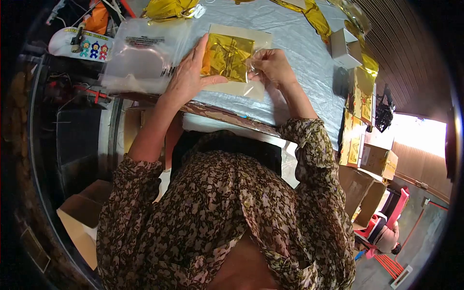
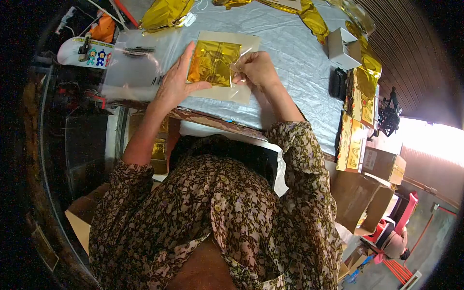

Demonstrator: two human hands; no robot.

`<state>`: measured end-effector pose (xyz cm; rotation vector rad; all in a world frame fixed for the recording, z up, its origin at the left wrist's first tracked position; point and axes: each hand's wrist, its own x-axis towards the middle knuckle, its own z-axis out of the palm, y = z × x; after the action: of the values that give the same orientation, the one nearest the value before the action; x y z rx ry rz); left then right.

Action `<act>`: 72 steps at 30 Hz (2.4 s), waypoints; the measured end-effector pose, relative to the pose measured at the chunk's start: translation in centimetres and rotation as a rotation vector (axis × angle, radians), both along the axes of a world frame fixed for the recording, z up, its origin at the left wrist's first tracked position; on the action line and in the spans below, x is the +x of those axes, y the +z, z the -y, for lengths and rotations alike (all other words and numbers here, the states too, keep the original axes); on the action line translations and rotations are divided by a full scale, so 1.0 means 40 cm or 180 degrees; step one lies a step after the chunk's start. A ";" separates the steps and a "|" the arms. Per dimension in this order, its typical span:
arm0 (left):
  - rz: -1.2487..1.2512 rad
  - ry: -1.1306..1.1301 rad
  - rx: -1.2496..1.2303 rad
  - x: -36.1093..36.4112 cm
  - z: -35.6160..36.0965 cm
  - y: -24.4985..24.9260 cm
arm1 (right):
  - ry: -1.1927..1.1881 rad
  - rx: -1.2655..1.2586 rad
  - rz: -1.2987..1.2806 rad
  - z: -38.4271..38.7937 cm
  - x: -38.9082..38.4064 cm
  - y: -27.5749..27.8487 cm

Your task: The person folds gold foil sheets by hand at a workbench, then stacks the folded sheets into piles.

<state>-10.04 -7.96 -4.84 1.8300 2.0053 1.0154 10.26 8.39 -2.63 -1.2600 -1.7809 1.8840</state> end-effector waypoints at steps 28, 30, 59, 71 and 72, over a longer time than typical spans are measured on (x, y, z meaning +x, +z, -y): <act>-0.1226 -0.0186 0.0004 -0.005 -0.080 0.025 | 0.0838 0.4475 0.0930 0.032 0.093 -0.066; -0.1255 -0.0357 0.0350 0.004 -0.101 -0.008 | 0.0929 0.4487 0.1181 0.028 0.085 -0.067; -0.1429 -0.0512 -0.0069 0.016 -0.123 -0.056 | 0.1314 0.4080 0.0819 0.016 0.070 -0.056; -0.1174 0.0287 -0.0320 0.016 -0.050 -0.021 | 0.1908 0.3912 0.0392 -0.009 0.082 -0.040; -0.1180 0.0300 -0.0306 0.017 -0.046 -0.025 | 0.1911 0.3930 0.0385 -0.010 0.083 -0.037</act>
<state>-9.37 -6.11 -5.85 2.0051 2.3211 0.6209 13.57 8.80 -4.11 -0.3694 -2.8117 0.4723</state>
